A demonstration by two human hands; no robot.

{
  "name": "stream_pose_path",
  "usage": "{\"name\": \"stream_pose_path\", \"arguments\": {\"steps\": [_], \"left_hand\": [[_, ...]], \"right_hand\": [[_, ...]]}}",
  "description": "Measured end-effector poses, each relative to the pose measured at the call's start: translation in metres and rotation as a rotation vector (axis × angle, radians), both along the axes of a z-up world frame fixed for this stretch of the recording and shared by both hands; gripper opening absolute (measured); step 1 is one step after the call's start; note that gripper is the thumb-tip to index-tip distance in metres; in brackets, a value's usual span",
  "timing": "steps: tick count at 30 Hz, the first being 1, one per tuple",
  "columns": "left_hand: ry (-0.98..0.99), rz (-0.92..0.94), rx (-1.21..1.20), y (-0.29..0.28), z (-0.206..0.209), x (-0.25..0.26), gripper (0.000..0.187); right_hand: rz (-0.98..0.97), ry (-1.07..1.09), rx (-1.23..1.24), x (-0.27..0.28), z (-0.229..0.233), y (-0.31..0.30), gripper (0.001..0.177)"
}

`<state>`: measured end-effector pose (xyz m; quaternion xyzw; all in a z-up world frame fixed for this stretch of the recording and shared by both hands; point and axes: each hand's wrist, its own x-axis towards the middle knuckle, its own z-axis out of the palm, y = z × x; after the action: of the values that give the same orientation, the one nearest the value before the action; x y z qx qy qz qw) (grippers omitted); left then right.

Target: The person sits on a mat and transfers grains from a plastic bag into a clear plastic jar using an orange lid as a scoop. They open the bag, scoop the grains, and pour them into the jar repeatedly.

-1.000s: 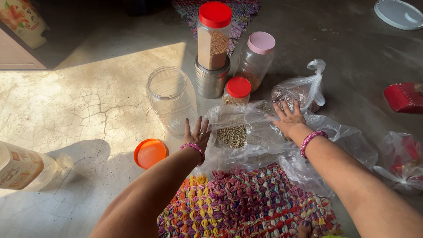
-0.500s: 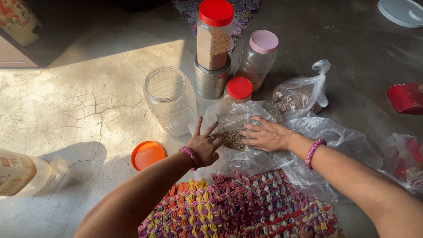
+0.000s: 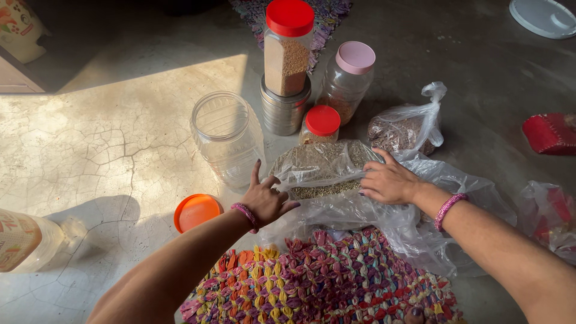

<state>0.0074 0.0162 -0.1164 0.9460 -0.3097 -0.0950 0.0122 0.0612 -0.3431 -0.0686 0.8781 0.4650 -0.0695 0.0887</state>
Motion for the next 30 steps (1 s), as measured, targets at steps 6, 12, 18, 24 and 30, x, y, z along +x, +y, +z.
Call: {"name": "stream_pose_path", "arguments": {"steps": [6,12,18,24,30], "left_hand": [[-0.129,-0.039,0.075,-0.015,0.008,0.011,0.104],[-0.073,0.073,0.300,-0.026,0.024,0.016,0.154],[0.116,0.144,0.347,-0.045,0.010,0.028,0.158],[0.213,0.164,0.191,-0.039,-0.011,0.033,0.156],[0.131,0.140,0.074,-0.025,-0.017,0.018,0.136]], "right_hand": [[-0.168,-0.106,-0.023,-0.002,-0.015,0.035,0.072],[-0.454,-0.024,-0.285,0.012,-0.019,0.055,0.132],[-0.613,0.208,-0.336,0.036,-0.033,0.061,0.156],[-0.587,0.233,-0.318,0.045,-0.037,0.059,0.152],[-0.382,0.036,-0.198,0.033,-0.029,0.052,0.107]]}}
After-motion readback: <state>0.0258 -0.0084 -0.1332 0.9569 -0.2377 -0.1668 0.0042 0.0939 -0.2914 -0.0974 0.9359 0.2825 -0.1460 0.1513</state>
